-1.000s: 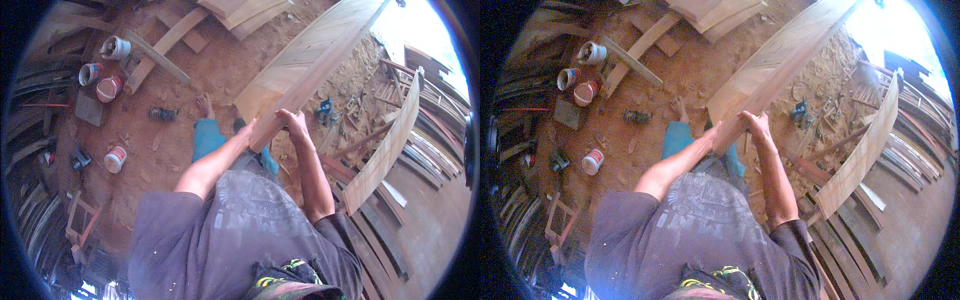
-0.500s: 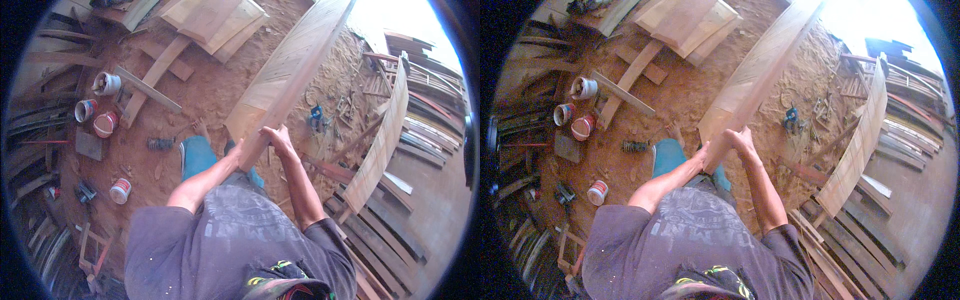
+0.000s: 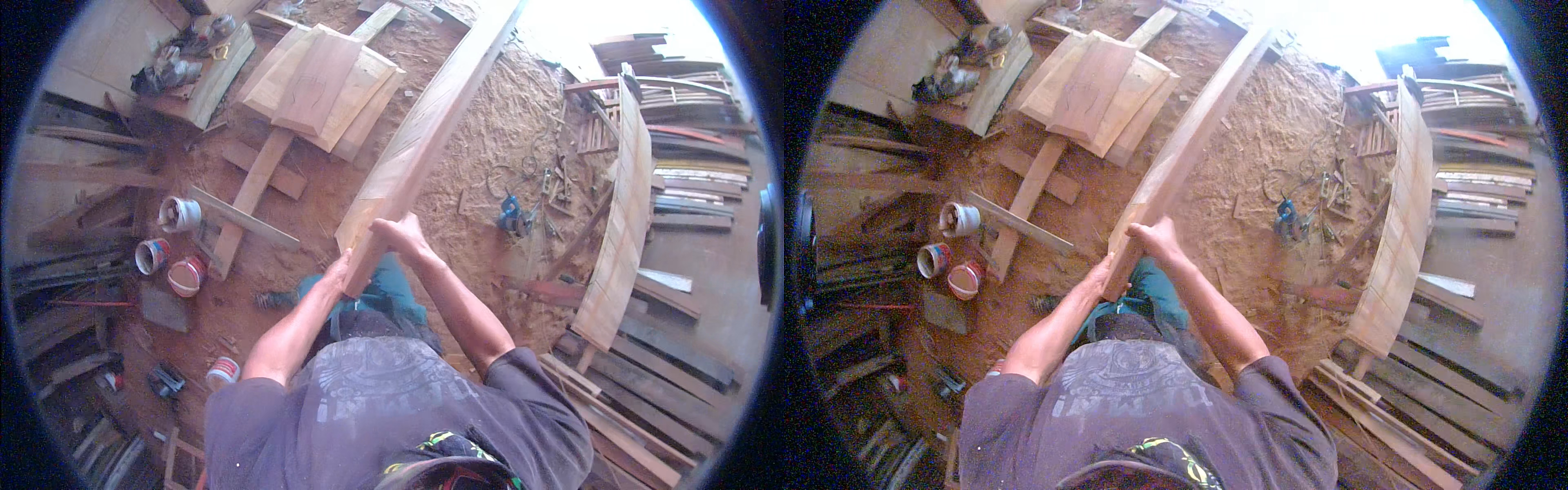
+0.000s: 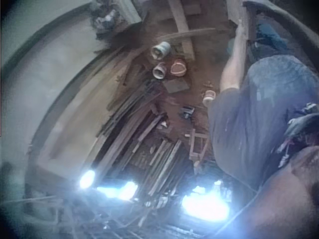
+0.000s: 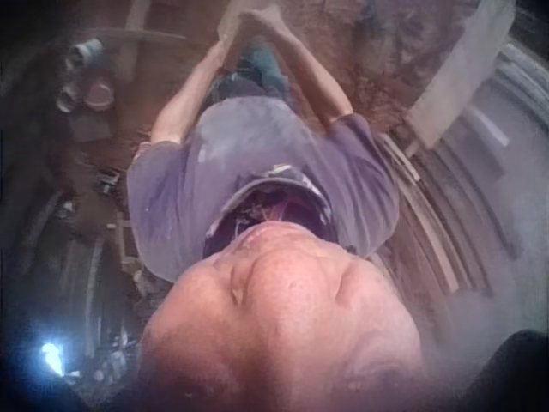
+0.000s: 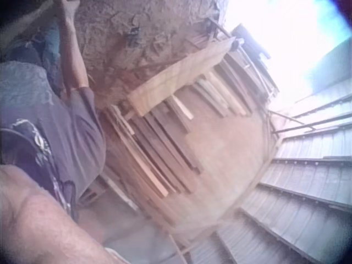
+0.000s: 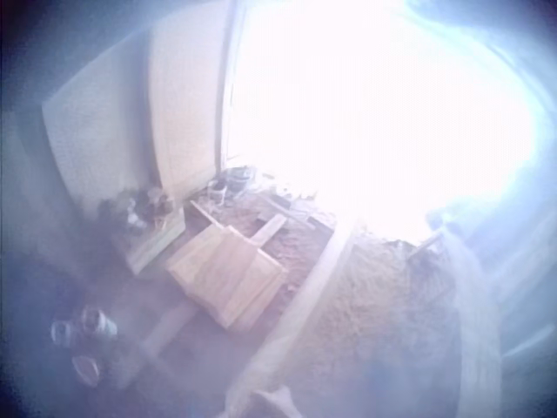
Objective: The person lifts and moves large wooden panels and planks within a cluttered woodworking shop. They carry a large panel to a workbench, retrieve a long plank, and repeatedly lift and reposition the panels, sometimes with assistance from another person.
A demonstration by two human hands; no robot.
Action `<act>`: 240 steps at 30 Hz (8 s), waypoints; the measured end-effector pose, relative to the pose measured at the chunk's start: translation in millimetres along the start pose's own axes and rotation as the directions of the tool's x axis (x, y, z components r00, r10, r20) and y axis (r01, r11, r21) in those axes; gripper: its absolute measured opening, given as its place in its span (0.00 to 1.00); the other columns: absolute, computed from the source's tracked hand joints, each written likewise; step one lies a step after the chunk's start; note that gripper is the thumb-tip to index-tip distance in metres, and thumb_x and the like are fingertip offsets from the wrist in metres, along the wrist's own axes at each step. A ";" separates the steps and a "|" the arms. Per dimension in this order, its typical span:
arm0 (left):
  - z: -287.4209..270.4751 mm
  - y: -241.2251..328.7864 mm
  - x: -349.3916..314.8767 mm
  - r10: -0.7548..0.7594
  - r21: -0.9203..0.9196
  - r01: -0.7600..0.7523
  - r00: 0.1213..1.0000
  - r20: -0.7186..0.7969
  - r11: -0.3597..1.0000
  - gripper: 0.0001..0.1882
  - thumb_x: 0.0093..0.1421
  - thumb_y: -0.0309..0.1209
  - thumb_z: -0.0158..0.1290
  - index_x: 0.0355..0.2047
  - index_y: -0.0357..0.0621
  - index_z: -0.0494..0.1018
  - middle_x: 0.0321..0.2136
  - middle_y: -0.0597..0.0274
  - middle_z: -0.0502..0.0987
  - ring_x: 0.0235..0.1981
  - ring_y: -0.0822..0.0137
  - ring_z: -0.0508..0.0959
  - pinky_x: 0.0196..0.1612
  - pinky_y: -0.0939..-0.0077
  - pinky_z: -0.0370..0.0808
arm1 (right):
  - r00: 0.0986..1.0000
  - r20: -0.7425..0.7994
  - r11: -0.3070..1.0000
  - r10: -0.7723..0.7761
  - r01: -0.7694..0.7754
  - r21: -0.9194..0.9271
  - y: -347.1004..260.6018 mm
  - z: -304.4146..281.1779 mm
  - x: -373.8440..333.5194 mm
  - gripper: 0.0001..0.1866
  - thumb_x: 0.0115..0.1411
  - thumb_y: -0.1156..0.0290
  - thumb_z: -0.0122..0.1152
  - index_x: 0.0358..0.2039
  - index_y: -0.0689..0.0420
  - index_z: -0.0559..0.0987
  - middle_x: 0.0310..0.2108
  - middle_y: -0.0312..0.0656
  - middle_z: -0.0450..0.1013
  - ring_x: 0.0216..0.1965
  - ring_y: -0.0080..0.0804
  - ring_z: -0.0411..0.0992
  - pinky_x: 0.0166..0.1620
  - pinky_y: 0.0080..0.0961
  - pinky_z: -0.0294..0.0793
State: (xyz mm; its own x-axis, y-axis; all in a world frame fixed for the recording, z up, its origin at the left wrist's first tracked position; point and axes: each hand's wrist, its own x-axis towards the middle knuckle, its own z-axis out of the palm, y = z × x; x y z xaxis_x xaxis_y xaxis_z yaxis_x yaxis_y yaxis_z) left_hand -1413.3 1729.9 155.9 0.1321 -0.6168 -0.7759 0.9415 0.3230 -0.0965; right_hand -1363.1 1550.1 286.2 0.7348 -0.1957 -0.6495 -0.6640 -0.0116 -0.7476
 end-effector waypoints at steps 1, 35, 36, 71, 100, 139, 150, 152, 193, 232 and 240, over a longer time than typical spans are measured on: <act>-9.9 12.0 -2.2 0.026 0.056 -0.025 0.999 -0.018 0.998 0.27 0.72 0.52 0.34 0.49 0.43 0.71 0.30 0.57 0.80 0.23 0.61 0.80 0.22 0.68 0.79 | 1.000 0.007 0.999 -0.008 0.008 -0.032 -3.8 9.8 6.8 0.27 0.47 0.66 0.67 0.46 0.69 0.77 0.36 0.51 0.78 0.37 0.38 0.78 0.38 0.33 0.80; 100.8 119.3 -80.9 0.779 0.922 -0.073 0.512 0.362 -0.381 0.29 0.62 0.46 0.54 0.60 0.52 0.60 0.43 0.43 0.79 0.45 0.41 0.79 0.46 0.48 0.75 | 0.904 -0.339 0.849 0.262 -0.382 -0.363 240.5 -184.8 -18.4 0.20 0.59 0.55 0.65 0.35 0.62 0.84 0.30 0.43 0.80 0.27 0.28 0.76 0.33 0.30 0.77; 102.7 117.8 -80.0 0.776 0.921 -0.081 0.514 0.367 -0.381 0.29 0.62 0.46 0.54 0.60 0.52 0.60 0.43 0.43 0.80 0.45 0.41 0.79 0.46 0.48 0.75 | 0.902 -0.367 0.864 0.226 -0.360 -0.352 275.1 -188.5 -34.4 0.20 0.59 0.54 0.65 0.34 0.62 0.84 0.29 0.42 0.80 0.25 0.28 0.76 0.32 0.30 0.76; 82.3 148.9 -63.6 0.699 0.879 -0.281 0.532 0.477 -0.385 0.30 0.62 0.44 0.56 0.59 0.46 0.62 0.48 0.43 0.78 0.51 0.48 0.78 0.52 0.56 0.73 | 0.947 -0.300 0.991 0.120 -0.134 -0.028 302.7 -111.9 -107.3 0.13 0.57 0.62 0.64 0.34 0.60 0.83 0.32 0.38 0.80 0.37 0.24 0.76 0.40 0.25 0.74; 111.2 111.1 -73.2 0.795 0.909 -0.115 0.450 0.407 -0.400 0.30 0.62 0.48 0.56 0.54 0.35 0.69 0.47 0.43 0.78 0.51 0.49 0.78 0.53 0.58 0.71 | 0.885 -0.400 0.961 0.236 -0.274 -0.039 328.0 -132.7 -124.7 0.22 0.52 0.52 0.67 0.38 0.58 0.85 0.35 0.46 0.82 0.37 0.36 0.79 0.42 0.34 0.77; 544.2 177.5 322.6 0.652 0.925 -0.379 0.697 0.297 -0.016 0.35 0.59 0.25 0.56 0.65 0.38 0.56 0.59 0.48 0.68 0.54 0.62 0.75 0.50 0.70 0.76 | 0.769 -0.476 0.890 0.427 -0.266 0.369 158.4 -504.5 151.6 0.12 0.59 0.64 0.63 0.35 0.61 0.83 0.28 0.40 0.80 0.27 0.27 0.77 0.34 0.28 0.78; 709.6 273.7 497.8 0.390 0.985 -0.075 0.921 0.008 0.157 0.28 0.62 0.32 0.56 0.61 0.43 0.62 0.52 0.56 0.74 0.41 0.65 0.80 0.32 0.74 0.78 | 0.738 -0.614 0.914 0.280 -0.009 0.406 39.2 -667.7 322.0 0.10 0.57 0.64 0.65 0.35 0.56 0.85 0.32 0.39 0.80 0.30 0.25 0.77 0.34 0.24 0.76; 753.4 254.0 524.4 0.356 0.942 -0.074 0.933 -0.051 0.327 0.27 0.63 0.35 0.56 0.60 0.43 0.64 0.52 0.57 0.74 0.44 0.63 0.79 0.35 0.70 0.78 | 0.681 -0.716 0.988 0.153 -0.094 0.122 81.8 -712.7 346.7 0.12 0.55 0.63 0.65 0.37 0.53 0.86 0.31 0.38 0.81 0.30 0.26 0.78 0.36 0.29 0.77; 1439.3 516.1 1099.8 0.236 0.979 -0.067 0.972 0.020 0.192 0.14 0.65 0.39 0.53 0.45 0.43 0.73 0.37 0.62 0.79 0.33 0.64 0.80 0.31 0.67 0.76 | 0.795 -0.606 0.957 -0.031 0.198 0.211 -335.5 -1357.3 912.7 0.13 0.60 0.65 0.64 0.39 0.61 0.82 0.30 0.36 0.79 0.30 0.22 0.76 0.37 0.23 0.76; 2193.5 808.6 1648.8 0.161 0.989 -0.123 0.981 0.108 0.082 0.21 0.66 0.39 0.49 0.56 0.45 0.66 0.52 0.56 0.74 0.49 0.56 0.77 0.48 0.55 0.75 | 0.570 -0.610 0.650 0.551 0.166 0.742 -676.0 -1952.2 1309.2 0.14 0.60 0.63 0.62 0.41 0.61 0.80 0.31 0.38 0.79 0.28 0.23 0.78 0.29 0.21 0.76; 2133.5 778.3 1711.9 0.057 0.956 0.293 0.954 -0.294 0.023 0.21 0.64 0.39 0.51 0.54 0.43 0.67 0.49 0.55 0.76 0.47 0.54 0.78 0.47 0.55 0.76 | 0.410 -0.785 0.705 0.465 0.365 0.608 -638.0 -2158.6 1305.7 0.12 0.61 0.65 0.61 0.38 0.60 0.81 0.27 0.37 0.78 0.25 0.21 0.76 0.25 0.20 0.74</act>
State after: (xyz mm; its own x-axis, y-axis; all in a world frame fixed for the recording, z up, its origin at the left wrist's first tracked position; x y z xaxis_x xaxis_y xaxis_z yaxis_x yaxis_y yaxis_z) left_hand 207.3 -606.1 82.5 0.0883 -0.3590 -0.9292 0.3568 -0.8595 0.3660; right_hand -279.6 -814.8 214.1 -0.1161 -0.8553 -0.5050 -0.1161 0.5166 -0.8483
